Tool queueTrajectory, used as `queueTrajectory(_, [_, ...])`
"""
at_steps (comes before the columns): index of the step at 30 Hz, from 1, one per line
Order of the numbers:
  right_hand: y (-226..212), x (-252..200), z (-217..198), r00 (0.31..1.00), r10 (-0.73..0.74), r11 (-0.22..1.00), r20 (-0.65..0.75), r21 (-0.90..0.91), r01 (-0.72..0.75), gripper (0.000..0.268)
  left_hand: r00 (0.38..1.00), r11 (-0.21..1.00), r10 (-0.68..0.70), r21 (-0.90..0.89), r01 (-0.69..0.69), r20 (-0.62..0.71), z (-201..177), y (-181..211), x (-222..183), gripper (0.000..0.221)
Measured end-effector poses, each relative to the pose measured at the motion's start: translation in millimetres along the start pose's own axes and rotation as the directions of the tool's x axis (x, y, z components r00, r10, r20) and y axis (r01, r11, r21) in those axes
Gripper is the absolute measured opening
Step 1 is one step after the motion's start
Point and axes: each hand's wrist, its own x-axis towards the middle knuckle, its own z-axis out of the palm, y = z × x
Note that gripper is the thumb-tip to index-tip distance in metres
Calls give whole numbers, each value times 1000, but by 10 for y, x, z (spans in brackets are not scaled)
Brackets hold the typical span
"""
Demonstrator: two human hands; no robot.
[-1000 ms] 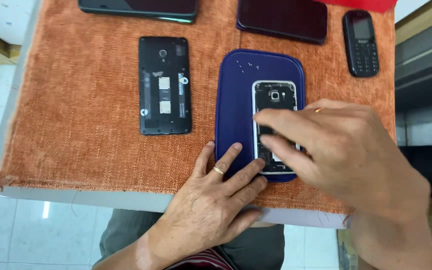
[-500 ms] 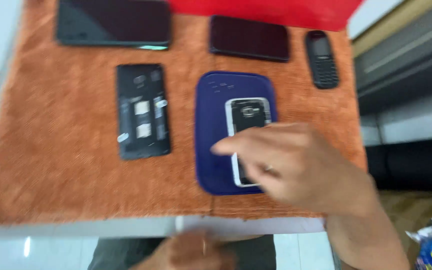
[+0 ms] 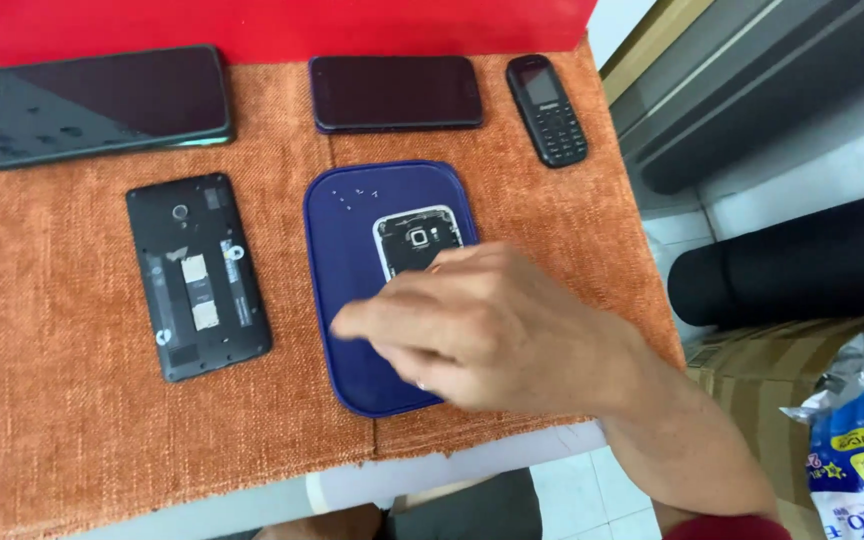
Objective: Disassembling and repairing a mobile phone using a prying tool on a workbench.
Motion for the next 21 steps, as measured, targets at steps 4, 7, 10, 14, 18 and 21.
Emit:
queueTrajectory(4, [10,-12,-9,999,26,995,-34,-94,-29,21,967,988,-126,-57,142,223,233,-262,218,22])
queueTrajectory(7, [-28,15,-42,998,62,996,11,-69,-61,27,902,960,-223,-80,270,370,481,-419,255,25])
queueTrajectory(10, [-33,56,-47,997,74,994,24,-80,-72,29,805,921,-290,-78,382,518,736,-605,234,28])
queueTrajectory(14, [14,44,-19,993,112,978,-42,-172,-117,14,644,874,-302,-66,481,703,1170,-851,305,32])
queueTrajectory(18, [-28,65,-83,993,102,994,65,-57,-98,22,633,883,-197,-145,446,748,1661,-1051,405,74])
queueTrajectory(21, [-29,65,-84,983,120,993,135,-32,-117,23,687,875,-183,-202,440,703,2156,-1009,396,68])
